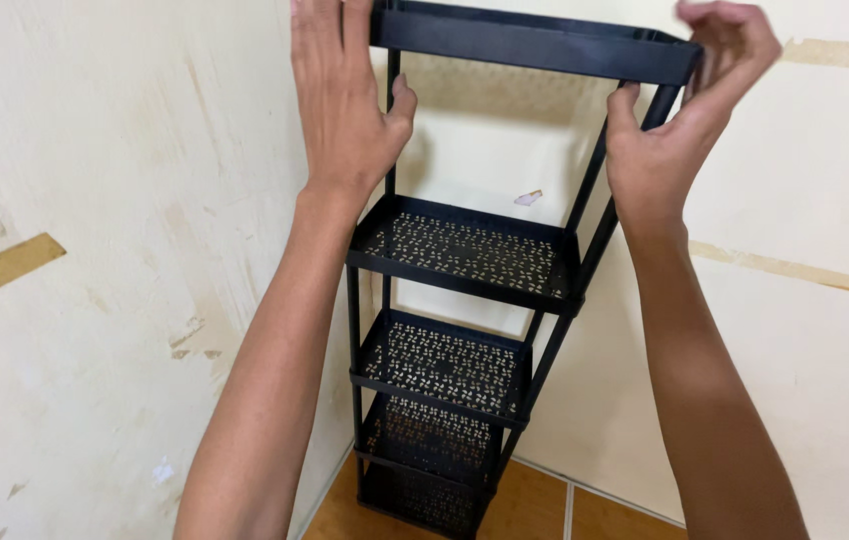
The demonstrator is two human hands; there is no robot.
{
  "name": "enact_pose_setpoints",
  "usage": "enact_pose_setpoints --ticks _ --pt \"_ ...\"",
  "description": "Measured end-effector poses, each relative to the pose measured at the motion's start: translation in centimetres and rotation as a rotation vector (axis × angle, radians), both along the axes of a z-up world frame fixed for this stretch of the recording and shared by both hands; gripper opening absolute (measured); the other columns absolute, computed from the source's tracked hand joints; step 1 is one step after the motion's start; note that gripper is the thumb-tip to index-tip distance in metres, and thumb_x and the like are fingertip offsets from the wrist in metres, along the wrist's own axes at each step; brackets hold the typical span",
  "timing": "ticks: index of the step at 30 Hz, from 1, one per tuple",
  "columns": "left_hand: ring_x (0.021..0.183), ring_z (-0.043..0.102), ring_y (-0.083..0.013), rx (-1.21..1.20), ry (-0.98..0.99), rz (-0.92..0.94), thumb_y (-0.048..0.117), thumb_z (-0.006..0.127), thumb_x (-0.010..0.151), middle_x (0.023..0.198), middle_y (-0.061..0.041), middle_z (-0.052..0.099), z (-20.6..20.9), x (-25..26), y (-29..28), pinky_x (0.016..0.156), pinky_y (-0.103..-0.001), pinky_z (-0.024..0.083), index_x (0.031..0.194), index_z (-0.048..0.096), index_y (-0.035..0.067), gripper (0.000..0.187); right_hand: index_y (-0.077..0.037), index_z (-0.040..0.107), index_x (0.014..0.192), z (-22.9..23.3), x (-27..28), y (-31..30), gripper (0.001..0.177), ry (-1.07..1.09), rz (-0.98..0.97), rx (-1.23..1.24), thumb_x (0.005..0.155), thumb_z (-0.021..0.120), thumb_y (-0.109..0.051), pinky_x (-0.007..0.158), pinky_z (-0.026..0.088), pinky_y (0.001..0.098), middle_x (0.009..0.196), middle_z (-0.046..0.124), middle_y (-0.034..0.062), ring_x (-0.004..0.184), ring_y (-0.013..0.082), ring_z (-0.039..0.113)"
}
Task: The person assembles a black metal corner shelf by inserting vertical poles into perforated shelves and then placing the top shelf onto the frame. The person adjusts the alignment of the poles and shelves to ensure stability.
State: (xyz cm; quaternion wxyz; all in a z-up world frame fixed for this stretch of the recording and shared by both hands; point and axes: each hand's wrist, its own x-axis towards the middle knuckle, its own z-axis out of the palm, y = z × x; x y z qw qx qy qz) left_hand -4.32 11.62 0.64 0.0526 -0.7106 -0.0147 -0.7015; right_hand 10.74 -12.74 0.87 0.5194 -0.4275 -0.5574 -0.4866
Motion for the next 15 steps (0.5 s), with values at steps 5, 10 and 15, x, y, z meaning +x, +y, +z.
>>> enact_pose_setpoints --ticks 5,10,15 --pt "0.15 0.036 -0.0353 -0.055 0.076 -0.03 -0.01 0.068 0.08 0.139 -0.01 0.051 0.9 1.4 0.1 0.121 -0.047 0.037 0.135 0.052 0.01 0.06 -0.002 0.057 0.118 0.6 0.1 0.2 0.034 0.059 -0.117 -0.011 0.092 0.058 0.02 0.1 0.045 0.0278 0.114 0.049 0.0099 0.105 0.0197 0.055" --pt "0.143 0.04 -0.0338 -0.027 -0.053 0.003 -0.011 0.065 0.074 0.138 -0.011 0.05 0.0 3.1 0.3 0.108 -0.047 0.041 0.134 0.051 0.007 0.064 -0.001 0.058 0.121 -0.2 -0.2 0.1 0.035 0.05 -0.033 0.012 0.095 0.051 0.021 0.112 0.042 0.0323 0.116 0.048 0.0102 0.112 0.02 0.054" --pt "0.143 0.041 -0.0335 -0.021 -0.09 -0.023 -0.012 0.063 0.074 0.136 -0.01 0.051 0.1 3.0 -0.1 0.107 -0.046 0.042 0.133 0.051 0.008 0.063 -0.001 0.057 0.123 0.1 -1.4 -0.9 0.036 0.002 -0.044 0.019 0.093 0.051 0.015 0.125 0.034 0.0449 0.119 0.05 0.0129 0.114 0.0235 0.055"
